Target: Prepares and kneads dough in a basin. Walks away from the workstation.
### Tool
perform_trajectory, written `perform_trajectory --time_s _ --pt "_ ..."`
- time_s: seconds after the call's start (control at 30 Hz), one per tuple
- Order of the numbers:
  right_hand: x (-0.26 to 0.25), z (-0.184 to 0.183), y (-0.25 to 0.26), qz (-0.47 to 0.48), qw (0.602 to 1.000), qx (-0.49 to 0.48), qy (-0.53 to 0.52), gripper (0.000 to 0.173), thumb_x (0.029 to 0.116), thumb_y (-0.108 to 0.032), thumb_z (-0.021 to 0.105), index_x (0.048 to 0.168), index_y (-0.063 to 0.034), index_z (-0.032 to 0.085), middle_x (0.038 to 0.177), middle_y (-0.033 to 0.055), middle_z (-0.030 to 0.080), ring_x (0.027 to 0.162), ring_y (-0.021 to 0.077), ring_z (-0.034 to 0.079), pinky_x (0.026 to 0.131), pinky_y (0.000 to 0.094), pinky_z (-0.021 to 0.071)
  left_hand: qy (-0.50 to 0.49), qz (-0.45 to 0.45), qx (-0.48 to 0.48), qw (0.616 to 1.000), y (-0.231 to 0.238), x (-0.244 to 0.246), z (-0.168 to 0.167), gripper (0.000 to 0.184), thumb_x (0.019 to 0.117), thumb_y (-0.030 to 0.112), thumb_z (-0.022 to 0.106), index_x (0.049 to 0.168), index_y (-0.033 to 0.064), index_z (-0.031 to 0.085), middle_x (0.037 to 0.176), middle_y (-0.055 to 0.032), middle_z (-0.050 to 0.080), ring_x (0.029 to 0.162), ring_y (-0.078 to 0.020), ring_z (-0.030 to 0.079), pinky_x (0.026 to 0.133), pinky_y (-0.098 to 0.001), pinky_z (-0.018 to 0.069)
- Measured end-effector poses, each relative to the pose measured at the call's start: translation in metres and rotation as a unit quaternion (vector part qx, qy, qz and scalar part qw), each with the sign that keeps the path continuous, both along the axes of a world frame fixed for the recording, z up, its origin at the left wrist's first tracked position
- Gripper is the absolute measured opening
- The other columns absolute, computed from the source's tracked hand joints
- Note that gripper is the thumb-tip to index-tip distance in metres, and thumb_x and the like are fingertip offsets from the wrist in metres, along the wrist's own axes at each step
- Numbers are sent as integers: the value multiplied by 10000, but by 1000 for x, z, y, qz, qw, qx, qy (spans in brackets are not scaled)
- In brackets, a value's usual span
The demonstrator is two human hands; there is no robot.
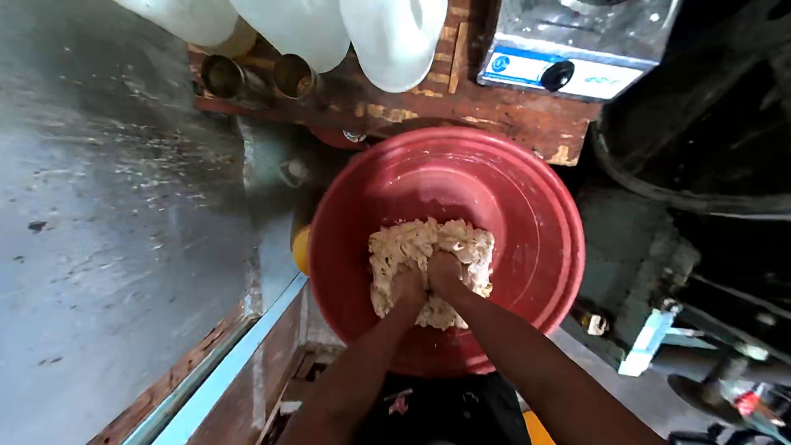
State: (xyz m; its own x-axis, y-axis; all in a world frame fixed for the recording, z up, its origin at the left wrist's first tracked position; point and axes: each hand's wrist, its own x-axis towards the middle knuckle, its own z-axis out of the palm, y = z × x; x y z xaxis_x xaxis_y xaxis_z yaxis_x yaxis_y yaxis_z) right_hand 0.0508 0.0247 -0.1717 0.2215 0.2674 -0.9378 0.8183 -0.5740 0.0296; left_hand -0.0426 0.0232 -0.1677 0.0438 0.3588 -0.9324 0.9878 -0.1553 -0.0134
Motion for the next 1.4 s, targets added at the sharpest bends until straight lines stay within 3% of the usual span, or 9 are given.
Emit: perform_trajectory --time_s 0.2,0.37,0.43,0.57,0.8,0.9,1.07,1.2,1.4 --pt "20 -12 15 62 995 -22 71 385 919 -171 637 1240 41 653 1356 279 595 1206 472 609 922 678 515 9 5 -4 1000 13 10 -2 897 797 206 804 1549 37 344 1426 -274 519 1145 -442 644 856 -587 579" --pt "64 20 -10 -67 982 45 169 1018 830 -397 788 1633 -113 230 1503 263 489 1352 441 523 1085 651 449 16 -2 8 1000 10 21 -3 798 838 220 752 1524 30 392 1378 -233 587 1168 -411 644 876 -587 568" --pt "71 45 -47 -66 980 106 157 809 925 -314 717 1596 -62 343 1582 243 407 1434 400 450 1166 567 410 -2 -10 17 1000 2 18 -6 725 862 181 721 1502 21 421 1362 -235 598 1163 -416 645 885 -588 562" --pt "42 60 -85 -22 996 87 29 499 1022 -211 568 1447 38 488 1425 305 524 1248 452 601 977 577 554 -83 -28 38 995 -3 -4 -13 752 798 248 789 1449 45 470 1376 -213 594 1163 -417 642 895 -594 557" --pt "14 -8 -53 37 998 -3 58 337 904 -137 650 1179 58 670 1269 276 642 1166 459 632 915 645 531 -121 -11 130 984 -5 -12 -32 697 798 298 776 1385 13 531 1299 -189 651 1082 -364 690 863 -537 575" --pt "27 -10 -73 55 992 82 79 355 844 -240 729 1084 19 696 1161 240 689 1089 437 668 867 645 545 -124 -1 73 990 -3 -13 -13 907 780 280 812 1523 18 362 1412 -221 570 1164 -404 651 894 -575 566" --pt "76 21 -89 -86 949 153 262 651 927 -324 730 1496 -87 519 1527 210 493 1403 358 493 1167 547 414 -262 91 -9 961 30 -56 79 932 874 319 770 1631 124 262 1680 -241 179 1528 -426 259 1207 -586 325" --pt "140 52 -102 -154 952 218 148 387 1042 -295 555 1327 -60 668 1276 194 690 1197 346 661 1062 547 513 -234 198 104 946 77 -104 51 830 969 554 610 1548 8 375 1534 -262 441 1422 -375 454 1173 -531 397" --pt "159 -31 -30 -274 939 209 -7 801 957 -762 419 1319 -87 654 1218 207 705 1175 389 661 1016 637 504 -201 261 56 943 126 -52 -50 634 929 560 680 1277 32 640 1170 -205 697 1091 -337 679 971 -560 546"
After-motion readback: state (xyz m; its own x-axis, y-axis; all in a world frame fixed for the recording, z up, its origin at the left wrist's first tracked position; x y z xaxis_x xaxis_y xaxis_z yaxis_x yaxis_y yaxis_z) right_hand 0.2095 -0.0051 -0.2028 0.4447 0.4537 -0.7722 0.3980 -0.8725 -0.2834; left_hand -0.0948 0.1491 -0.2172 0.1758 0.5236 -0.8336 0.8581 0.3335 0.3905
